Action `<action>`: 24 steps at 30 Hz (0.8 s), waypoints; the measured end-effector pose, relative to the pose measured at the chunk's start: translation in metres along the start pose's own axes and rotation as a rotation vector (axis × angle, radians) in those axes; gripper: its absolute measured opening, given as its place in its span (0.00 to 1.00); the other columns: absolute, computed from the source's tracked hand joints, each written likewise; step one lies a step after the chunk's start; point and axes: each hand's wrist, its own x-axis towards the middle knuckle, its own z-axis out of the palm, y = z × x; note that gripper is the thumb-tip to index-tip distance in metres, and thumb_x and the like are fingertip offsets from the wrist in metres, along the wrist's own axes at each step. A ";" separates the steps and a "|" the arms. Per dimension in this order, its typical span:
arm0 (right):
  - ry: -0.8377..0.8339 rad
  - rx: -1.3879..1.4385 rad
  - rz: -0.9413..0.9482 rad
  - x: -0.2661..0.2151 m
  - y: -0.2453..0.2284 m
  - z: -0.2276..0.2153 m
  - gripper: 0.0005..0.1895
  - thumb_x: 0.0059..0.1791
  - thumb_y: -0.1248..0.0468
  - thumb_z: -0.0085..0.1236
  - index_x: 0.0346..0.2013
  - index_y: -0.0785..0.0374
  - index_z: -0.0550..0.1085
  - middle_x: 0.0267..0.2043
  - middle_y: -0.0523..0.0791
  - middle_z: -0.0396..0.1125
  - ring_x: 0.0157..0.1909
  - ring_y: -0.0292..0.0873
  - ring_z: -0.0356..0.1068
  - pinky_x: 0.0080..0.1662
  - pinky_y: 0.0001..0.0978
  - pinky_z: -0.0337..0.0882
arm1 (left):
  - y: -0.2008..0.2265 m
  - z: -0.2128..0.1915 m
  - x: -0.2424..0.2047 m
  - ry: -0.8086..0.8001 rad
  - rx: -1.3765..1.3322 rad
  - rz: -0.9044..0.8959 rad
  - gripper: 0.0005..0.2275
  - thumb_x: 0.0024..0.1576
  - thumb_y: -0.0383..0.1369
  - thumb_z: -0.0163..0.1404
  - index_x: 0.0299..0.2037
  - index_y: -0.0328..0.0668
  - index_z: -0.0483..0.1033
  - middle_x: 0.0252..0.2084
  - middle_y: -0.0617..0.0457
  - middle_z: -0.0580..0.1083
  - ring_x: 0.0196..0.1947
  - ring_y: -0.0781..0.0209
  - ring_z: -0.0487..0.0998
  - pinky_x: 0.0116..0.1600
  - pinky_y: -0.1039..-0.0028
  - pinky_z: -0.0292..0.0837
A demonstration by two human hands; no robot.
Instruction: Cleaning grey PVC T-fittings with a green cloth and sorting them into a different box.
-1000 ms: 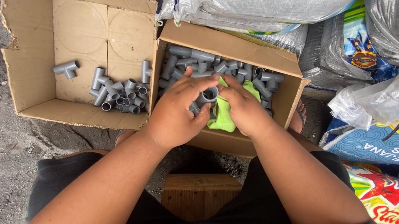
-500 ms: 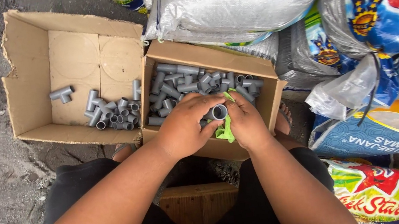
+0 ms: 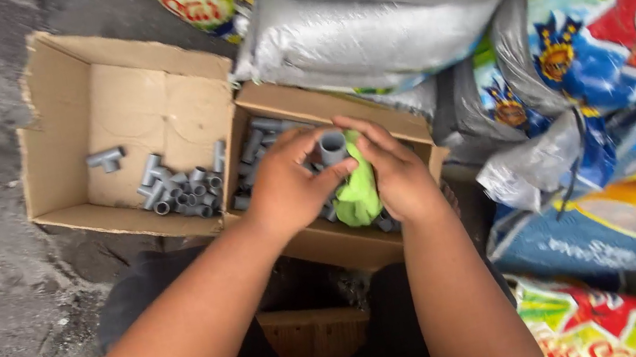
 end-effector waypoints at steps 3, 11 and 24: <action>0.018 0.010 0.029 -0.004 0.021 0.009 0.21 0.57 0.64 0.46 0.64 0.63 0.73 0.51 0.58 0.68 0.50 0.46 0.70 0.57 0.39 0.70 | -0.022 0.004 -0.007 0.043 0.043 0.001 0.19 0.47 0.32 0.69 0.49 0.40 0.82 0.36 0.42 0.76 0.36 0.48 0.82 0.38 0.66 0.81; 0.158 -0.136 -0.275 0.019 0.014 -0.001 0.19 0.59 0.67 0.47 0.65 0.67 0.70 0.42 0.54 0.70 0.47 0.43 0.66 0.55 0.44 0.64 | 0.012 0.022 0.024 0.231 0.031 0.043 0.20 0.52 0.34 0.67 0.55 0.45 0.81 0.41 0.45 0.77 0.41 0.48 0.83 0.41 0.65 0.83; 0.096 -0.595 -0.454 0.029 0.024 0.022 0.20 0.47 0.68 0.65 0.54 0.52 0.81 0.34 0.49 0.75 0.34 0.48 0.75 0.37 0.38 0.72 | -0.064 0.001 0.008 0.163 -0.297 -0.246 0.22 0.55 0.30 0.64 0.61 0.40 0.77 0.54 0.38 0.77 0.51 0.47 0.81 0.48 0.65 0.83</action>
